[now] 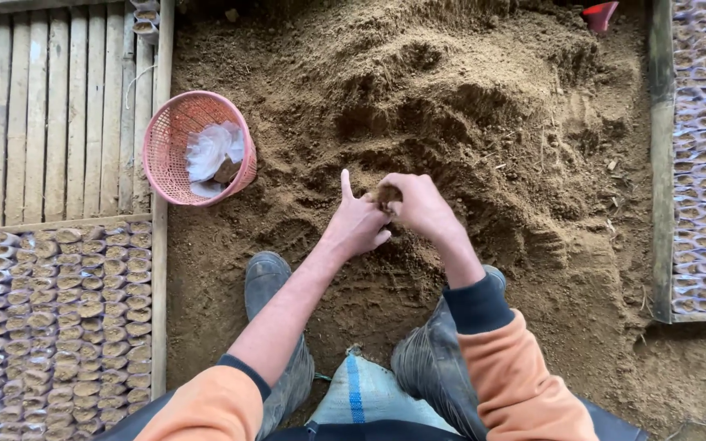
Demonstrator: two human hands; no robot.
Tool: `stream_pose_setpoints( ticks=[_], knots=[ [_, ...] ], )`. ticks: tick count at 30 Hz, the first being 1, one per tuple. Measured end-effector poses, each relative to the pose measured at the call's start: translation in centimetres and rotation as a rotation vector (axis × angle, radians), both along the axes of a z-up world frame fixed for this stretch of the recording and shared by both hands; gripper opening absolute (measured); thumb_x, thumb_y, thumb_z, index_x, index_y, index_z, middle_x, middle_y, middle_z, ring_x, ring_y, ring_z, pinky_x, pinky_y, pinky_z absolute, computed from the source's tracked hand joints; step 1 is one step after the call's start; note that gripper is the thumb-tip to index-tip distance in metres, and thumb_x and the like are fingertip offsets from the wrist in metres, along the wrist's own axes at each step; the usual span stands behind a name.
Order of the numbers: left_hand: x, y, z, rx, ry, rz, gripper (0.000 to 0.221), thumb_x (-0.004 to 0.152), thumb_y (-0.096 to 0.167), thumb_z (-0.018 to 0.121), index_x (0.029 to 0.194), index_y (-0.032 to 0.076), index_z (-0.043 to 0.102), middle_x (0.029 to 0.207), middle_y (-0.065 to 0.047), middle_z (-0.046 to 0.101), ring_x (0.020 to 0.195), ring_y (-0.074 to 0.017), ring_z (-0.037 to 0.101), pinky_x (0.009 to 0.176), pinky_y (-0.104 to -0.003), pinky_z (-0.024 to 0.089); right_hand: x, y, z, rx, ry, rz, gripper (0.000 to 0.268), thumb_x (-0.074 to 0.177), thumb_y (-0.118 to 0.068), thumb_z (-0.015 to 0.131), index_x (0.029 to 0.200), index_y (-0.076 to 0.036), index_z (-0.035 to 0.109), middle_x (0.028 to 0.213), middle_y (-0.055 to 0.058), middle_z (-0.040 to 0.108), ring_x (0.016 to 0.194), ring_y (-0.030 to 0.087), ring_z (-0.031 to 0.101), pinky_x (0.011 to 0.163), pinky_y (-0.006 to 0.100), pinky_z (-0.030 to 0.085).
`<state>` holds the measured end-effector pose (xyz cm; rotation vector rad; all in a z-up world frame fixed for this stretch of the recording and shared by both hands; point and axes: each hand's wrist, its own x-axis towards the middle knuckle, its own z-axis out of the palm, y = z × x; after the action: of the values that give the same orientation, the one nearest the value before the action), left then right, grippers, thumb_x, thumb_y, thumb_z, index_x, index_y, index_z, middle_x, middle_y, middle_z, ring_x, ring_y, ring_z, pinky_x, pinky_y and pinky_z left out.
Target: Planting seeds into small soil-filled containers and arranging them in a tray
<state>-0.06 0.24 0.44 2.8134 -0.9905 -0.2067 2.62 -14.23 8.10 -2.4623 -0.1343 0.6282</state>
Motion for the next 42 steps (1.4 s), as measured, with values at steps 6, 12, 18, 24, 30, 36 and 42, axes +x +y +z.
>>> stream_pose_setpoints(
  ticks=[6, 12, 18, 24, 30, 36, 42],
  knots=[
    [-0.3, -0.4, -0.9, 0.000, -0.082, 0.026, 0.027, 0.087, 0.033, 0.065, 0.109, 0.022, 0.075, 0.103, -0.001, 0.076, 0.106, -0.0194, 0.069, 0.115, -0.084, -0.001, -1.0, 1.4, -0.3, -0.190, 0.072, 0.183, 0.079, 0.086, 0.005, 0.063, 0.153, -0.029, 0.041, 0.114, 0.028, 0.068, 0.106, 0.047, 0.069, 0.090, 0.059, 0.058],
    [-0.7, -0.4, -0.2, 0.016, -0.120, 0.021, 0.026, 0.088, 0.032, 0.063, 0.108, 0.020, 0.075, 0.096, 0.000, 0.077, 0.102, -0.0207, 0.072, 0.115, -0.084, -0.001, -0.9, 1.2, -0.1, -0.231, 0.019, 0.266, 0.086, 0.087, 0.007, 0.060, 0.160, -0.022, 0.026, 0.111, 0.025, 0.072, 0.101, 0.047, 0.071, 0.085, 0.062, 0.057],
    [-1.2, -1.0, 0.6, 0.006, -0.186, 0.023, 0.027, 0.088, 0.033, 0.065, 0.108, 0.018, 0.075, 0.093, -0.001, 0.077, 0.098, -0.0213, 0.072, 0.115, -0.085, -0.001, -0.9, 1.7, -2.1, -0.340, -0.011, 0.373, 0.087, 0.088, 0.005, 0.060, 0.162, -0.022, 0.023, 0.107, 0.022, 0.074, 0.102, 0.043, 0.072, 0.086, 0.060, 0.057],
    [-0.8, -0.8, 0.0, 0.028, -0.172, 0.022, 0.030, 0.090, 0.035, 0.067, 0.113, 0.017, 0.074, 0.096, -0.001, 0.077, 0.100, -0.0209, 0.071, 0.115, -0.084, 0.001, -0.1, 0.4, -2.3, -0.167, 0.009, 0.219, 0.081, 0.087, 0.001, 0.064, 0.159, -0.023, 0.033, 0.106, 0.019, 0.076, 0.102, 0.041, 0.072, 0.087, 0.058, 0.056],
    [-0.5, -0.4, 0.6, 0.050, -0.028, 0.014, 0.028, 0.089, 0.032, 0.069, 0.112, 0.017, 0.074, 0.102, -0.002, 0.076, 0.102, -0.0228, 0.070, 0.113, -0.086, 0.000, 0.8, -2.3, -0.3, 0.097, -0.011, 0.020, 0.057, 0.083, -0.002, 0.074, 0.139, -0.009, 0.062, 0.096, 0.014, 0.079, 0.094, 0.034, 0.074, 0.087, 0.051, 0.058],
    [-0.5, -0.3, 0.1, 0.028, -0.083, 0.001, 0.029, 0.085, 0.039, 0.073, 0.105, 0.019, 0.077, 0.101, -0.001, 0.076, 0.104, -0.0215, 0.069, 0.112, -0.086, 0.001, 1.8, -5.7, -8.0, -0.116, -0.084, -0.079, 0.050, 0.078, -0.017, 0.081, 0.126, -0.024, 0.069, 0.084, -0.005, 0.078, 0.089, 0.023, 0.075, 0.083, 0.046, 0.060],
    [-0.5, -0.6, 0.2, 0.052, -0.047, 0.026, 0.031, 0.085, 0.042, 0.072, 0.105, 0.019, 0.077, 0.101, -0.001, 0.076, 0.105, -0.0219, 0.068, 0.111, -0.088, -0.002, 1.5, -5.5, -9.4, -0.082, -0.094, -0.109, 0.043, 0.081, -0.012, 0.078, 0.122, -0.022, 0.072, 0.081, 0.000, 0.076, 0.089, 0.026, 0.074, 0.082, 0.048, 0.062]
  ],
)
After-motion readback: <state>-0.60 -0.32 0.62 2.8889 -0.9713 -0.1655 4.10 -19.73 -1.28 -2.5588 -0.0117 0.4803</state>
